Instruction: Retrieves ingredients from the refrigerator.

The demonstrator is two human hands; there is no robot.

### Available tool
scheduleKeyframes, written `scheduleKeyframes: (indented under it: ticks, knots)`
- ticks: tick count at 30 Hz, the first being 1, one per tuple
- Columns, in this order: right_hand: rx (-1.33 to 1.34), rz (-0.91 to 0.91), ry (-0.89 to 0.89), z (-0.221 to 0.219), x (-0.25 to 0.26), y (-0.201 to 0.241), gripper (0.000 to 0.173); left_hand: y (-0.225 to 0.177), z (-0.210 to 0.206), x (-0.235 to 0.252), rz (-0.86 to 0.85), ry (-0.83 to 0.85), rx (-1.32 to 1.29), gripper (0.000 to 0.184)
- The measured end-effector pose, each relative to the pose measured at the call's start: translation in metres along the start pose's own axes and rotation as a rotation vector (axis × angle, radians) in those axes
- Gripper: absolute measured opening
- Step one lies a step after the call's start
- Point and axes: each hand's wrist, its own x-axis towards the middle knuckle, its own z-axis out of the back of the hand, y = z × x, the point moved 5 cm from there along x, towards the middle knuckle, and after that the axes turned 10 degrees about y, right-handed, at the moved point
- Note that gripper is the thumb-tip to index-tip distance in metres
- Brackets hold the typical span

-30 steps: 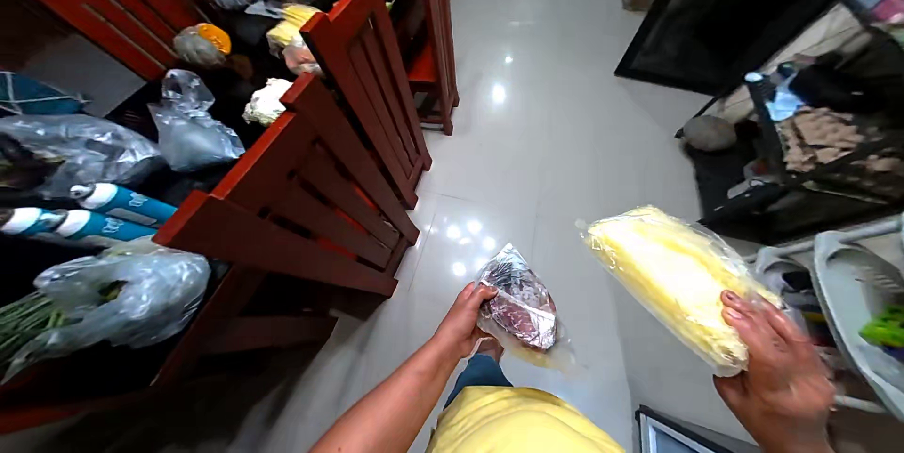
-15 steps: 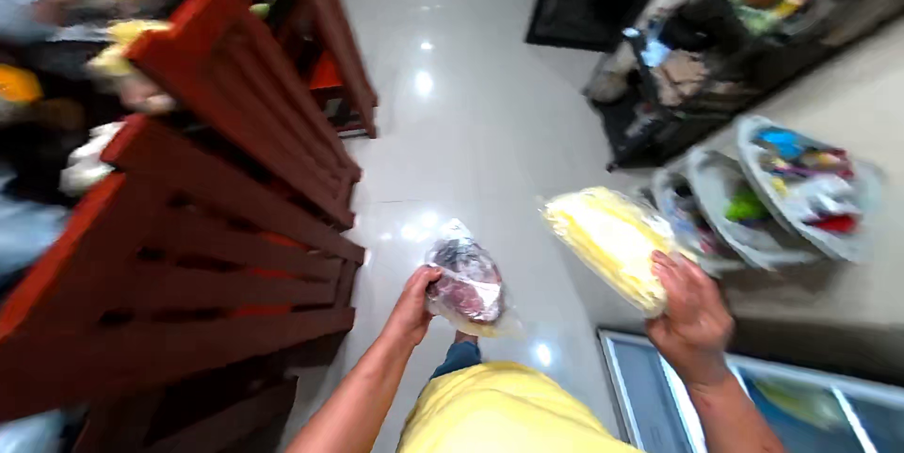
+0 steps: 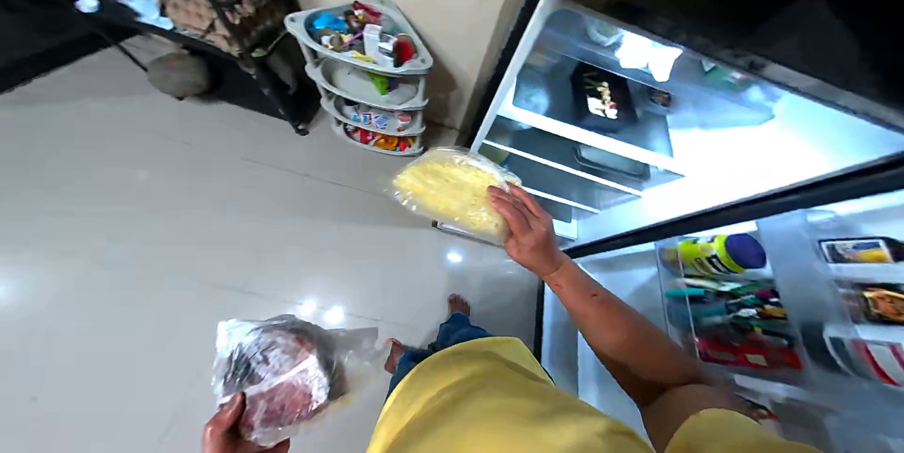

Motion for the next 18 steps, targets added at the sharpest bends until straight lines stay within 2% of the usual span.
scheduleKeyframes:
  ticks: [5,9,12,15,18]
  knots:
    - [-0.245,-0.252,-0.031,0.040,-0.040,-0.078,0.033,0.013,-0.046,0.023,0.065,0.096,-0.017,0.026]
    - [-0.367,-0.371,-0.055,0.049,-0.031,-0.139,0.036,0.024,-0.071,0.028,0.091,0.108,-0.004,0.027]
    - [-0.409,-0.433,-0.074,0.037,-0.006,-0.189,0.035,0.031,-0.080,0.024,0.086,0.108,0.012,0.028]
    - [-0.471,-0.528,-0.060,0.012,0.019,-0.233,0.037,0.039,-0.091,0.016,0.096,0.107,-0.002,0.020]
    - [-0.411,-0.640,0.086,-0.017,0.042,-0.261,0.042,0.042,-0.100,0.013,0.090,0.117,-0.036,0.023]
